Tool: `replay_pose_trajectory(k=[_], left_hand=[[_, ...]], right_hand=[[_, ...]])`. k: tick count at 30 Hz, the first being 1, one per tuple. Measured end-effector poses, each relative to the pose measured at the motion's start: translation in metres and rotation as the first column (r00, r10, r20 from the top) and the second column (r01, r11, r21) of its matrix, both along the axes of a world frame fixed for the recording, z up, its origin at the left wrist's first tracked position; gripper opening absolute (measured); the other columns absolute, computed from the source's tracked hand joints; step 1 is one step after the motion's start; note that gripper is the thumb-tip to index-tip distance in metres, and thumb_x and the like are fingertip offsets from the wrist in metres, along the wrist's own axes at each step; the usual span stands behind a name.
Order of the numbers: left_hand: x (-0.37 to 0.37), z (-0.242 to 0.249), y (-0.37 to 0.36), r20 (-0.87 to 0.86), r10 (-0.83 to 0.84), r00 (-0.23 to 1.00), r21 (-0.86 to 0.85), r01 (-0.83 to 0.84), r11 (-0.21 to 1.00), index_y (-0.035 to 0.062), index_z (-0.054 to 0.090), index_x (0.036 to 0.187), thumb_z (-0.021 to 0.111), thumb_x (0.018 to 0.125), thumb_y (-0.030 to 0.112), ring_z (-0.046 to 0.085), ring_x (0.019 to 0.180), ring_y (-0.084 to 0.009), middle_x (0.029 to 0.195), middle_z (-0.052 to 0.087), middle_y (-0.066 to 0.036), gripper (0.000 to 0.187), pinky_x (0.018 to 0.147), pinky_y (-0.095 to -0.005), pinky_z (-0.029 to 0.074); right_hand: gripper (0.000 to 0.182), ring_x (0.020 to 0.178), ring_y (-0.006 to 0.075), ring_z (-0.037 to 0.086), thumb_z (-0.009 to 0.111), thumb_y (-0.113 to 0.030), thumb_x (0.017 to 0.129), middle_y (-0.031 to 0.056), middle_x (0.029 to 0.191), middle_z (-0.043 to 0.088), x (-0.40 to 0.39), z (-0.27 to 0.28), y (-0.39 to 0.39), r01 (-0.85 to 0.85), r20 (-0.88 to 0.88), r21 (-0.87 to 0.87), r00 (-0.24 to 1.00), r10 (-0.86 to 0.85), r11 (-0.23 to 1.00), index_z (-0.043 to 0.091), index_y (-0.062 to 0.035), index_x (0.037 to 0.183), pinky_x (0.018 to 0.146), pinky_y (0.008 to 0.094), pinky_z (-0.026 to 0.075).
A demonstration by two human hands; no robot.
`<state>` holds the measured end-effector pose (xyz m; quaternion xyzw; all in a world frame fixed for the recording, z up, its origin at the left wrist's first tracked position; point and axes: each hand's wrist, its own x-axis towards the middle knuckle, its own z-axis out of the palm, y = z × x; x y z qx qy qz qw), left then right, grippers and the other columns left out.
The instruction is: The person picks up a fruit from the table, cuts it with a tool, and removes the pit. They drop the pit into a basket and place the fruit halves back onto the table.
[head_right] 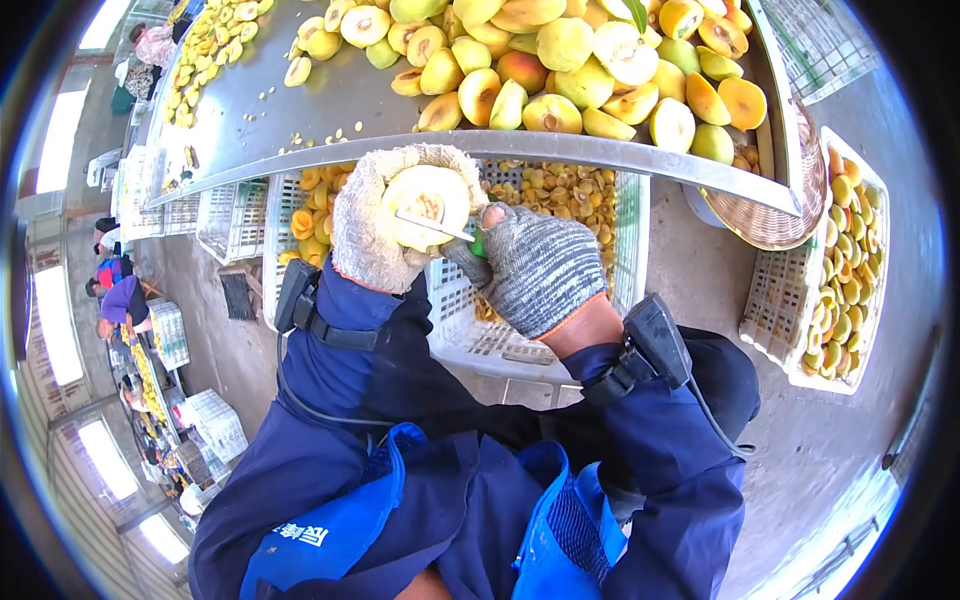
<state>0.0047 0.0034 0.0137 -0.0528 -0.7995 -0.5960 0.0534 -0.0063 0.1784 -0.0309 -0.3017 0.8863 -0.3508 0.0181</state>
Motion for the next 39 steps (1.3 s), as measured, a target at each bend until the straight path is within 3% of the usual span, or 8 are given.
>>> replay_pose_trajectory(k=[7,10,12,20,24,30,35,39], left_hand=[[-0.002,-0.012,-0.009,-0.040,-0.041,0.998,-0.168,0.034,0.985,-0.0024,0.059,0.111,0.066,0.088,0.004,0.071,0.091,-0.0218,0.097,0.072,-0.014,0.025,0.081,-0.0312,0.057],[-0.002,-0.010,-0.006,0.349,0.025,0.937,0.462,-0.195,0.865,-0.0008,0.060,0.111,0.069,0.085,0.007,0.070,0.091,-0.0217,0.097,0.072,-0.012,0.028,0.080,-0.0314,0.057],[-0.001,-0.017,-0.018,-0.116,-0.093,0.989,-0.438,0.034,0.898,0.0027,0.062,0.108,0.074,0.081,0.014,0.070,0.089,-0.0254,0.100,0.071,-0.012,0.031,0.079,-0.0342,0.056],[0.009,-0.039,-0.024,-0.428,-0.046,0.902,-0.652,-0.274,0.707,0.0068,0.065,0.104,0.081,0.074,0.022,0.067,0.093,-0.0296,0.099,0.070,-0.012,0.038,0.085,-0.0381,0.053],[0.002,-0.026,-0.009,-0.382,-0.001,0.924,-0.559,-0.230,0.796,0.0058,0.066,0.103,0.079,0.076,0.021,0.068,0.090,-0.0272,0.099,0.071,-0.011,0.034,0.081,-0.0358,0.053],[0.002,-0.015,0.000,0.188,0.036,0.982,0.399,-0.110,0.910,0.0043,0.065,0.104,0.078,0.076,0.012,0.069,0.087,-0.0247,0.101,0.070,-0.010,0.031,0.081,-0.0330,0.054],[0.007,-0.010,-0.008,-0.229,0.029,0.973,-0.469,-0.136,0.873,0.0043,0.065,0.106,0.077,0.076,0.009,0.068,0.092,-0.0252,0.102,0.070,-0.011,0.033,0.084,-0.0346,0.054],[0.008,-0.017,-0.015,-0.205,0.049,0.978,-0.483,-0.145,0.864,0.0054,0.067,0.103,0.077,0.077,0.015,0.068,0.095,-0.0250,0.099,0.070,-0.011,0.029,0.084,-0.0351,0.054]], right_hand=[[0.030,0.061,0.0366,0.063,0.068,-0.032,0.090,0.0165,0.066,0.061,0.005,-0.008,-0.006,0.023,-0.009,-0.002,1.000,-0.023,1.000,0.059,-0.0034,0.089,0.056,0.0463,0.049],[0.034,0.060,0.0376,0.064,0.067,-0.035,0.090,0.0174,0.063,0.061,0.005,-0.014,-0.012,0.028,0.026,-0.004,0.999,-0.028,1.000,0.057,-0.0027,0.089,0.054,0.0479,0.049],[0.035,0.059,0.0385,0.063,0.067,-0.036,0.090,0.0185,0.063,0.062,0.009,-0.015,-0.016,0.027,0.145,0.006,0.989,-0.028,1.000,0.056,-0.0030,0.089,0.054,0.0491,0.049],[0.028,0.057,0.0371,0.062,0.066,-0.031,0.089,0.0170,0.061,0.059,0.009,-0.017,-0.009,0.020,-0.026,-0.067,0.999,-0.022,0.998,0.059,-0.0046,0.085,0.053,0.0479,0.048],[0.029,0.057,0.0371,0.062,0.066,-0.031,0.089,0.0174,0.062,0.059,0.009,-0.025,-0.010,0.039,0.018,-0.058,0.999,-0.038,0.998,0.059,-0.0038,0.084,0.053,0.0477,0.048],[0.033,0.057,0.0369,0.062,0.066,-0.032,0.090,0.0182,0.062,0.060,0.010,-0.015,-0.016,0.057,0.085,-0.019,0.995,-0.055,0.998,0.056,-0.0007,0.086,0.053,0.0470,0.049],[0.036,0.060,0.0375,0.065,0.065,-0.035,0.090,0.0190,0.063,0.062,0.011,-0.013,-0.020,0.043,0.135,-0.001,0.990,-0.042,0.999,0.056,-0.0003,0.091,0.055,0.0479,0.050],[0.037,0.064,0.0396,0.066,0.064,-0.037,0.091,0.0204,0.066,0.064,0.012,-0.015,-0.023,0.024,0.231,0.047,0.972,-0.034,0.999,0.058,-0.0014,0.097,0.058,0.0496,0.052]])
